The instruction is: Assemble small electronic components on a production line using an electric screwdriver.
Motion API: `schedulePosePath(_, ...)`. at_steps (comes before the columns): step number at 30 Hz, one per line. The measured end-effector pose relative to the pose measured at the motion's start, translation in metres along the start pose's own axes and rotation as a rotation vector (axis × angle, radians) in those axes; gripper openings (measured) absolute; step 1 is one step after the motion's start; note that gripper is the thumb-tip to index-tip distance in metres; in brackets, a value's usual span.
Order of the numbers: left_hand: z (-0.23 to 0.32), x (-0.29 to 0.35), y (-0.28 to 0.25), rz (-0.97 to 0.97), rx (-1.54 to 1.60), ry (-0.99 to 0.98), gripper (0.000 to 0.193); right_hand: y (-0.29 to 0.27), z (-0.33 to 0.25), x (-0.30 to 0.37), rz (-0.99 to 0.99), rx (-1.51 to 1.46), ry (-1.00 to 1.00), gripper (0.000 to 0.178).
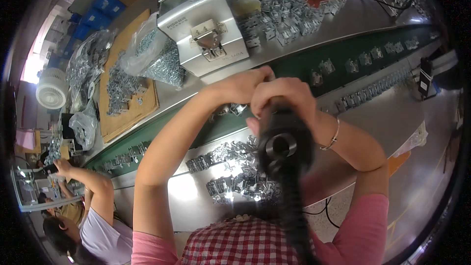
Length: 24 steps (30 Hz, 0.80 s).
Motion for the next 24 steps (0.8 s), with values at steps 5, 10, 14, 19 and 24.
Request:
schedulePosePath(5,0.018,0.049,-0.019,0.192,-0.147,-0.020,0.040,-0.040,0.009,0.001,0.216,-0.085,0.185,0.037)
schedulePosePath(10,0.027,0.062,0.003,0.336,-0.539,0.071,0.043,-0.036,0.031,-0.016,0.315,-0.139,0.428,0.029)
schedulePosePath(14,0.019,0.060,0.008,0.501,-0.384,0.022,0.039,-0.021,0.040,-0.041,0.242,-0.218,0.394,0.029)
schedulePosePath(19,0.000,0.055,0.024,0.339,-0.290,0.051,0.032,-0.029,0.037,-0.091,0.411,-0.254,-0.048,0.030)
schedulePosePath(24,0.000,0.058,0.029,0.405,-0.214,0.012,0.022,0.003,0.066,-0.119,0.388,-0.251,0.254,0.033)
Point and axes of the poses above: each hand's wrist, its own x-axis away from the middle knuckle, its own y-axis out of the palm, z = x × y, the point moved 6 cm from there along -x, towards the middle knuckle, and after that the axes turned 4 degrees about -y, right-handed, at the moved point
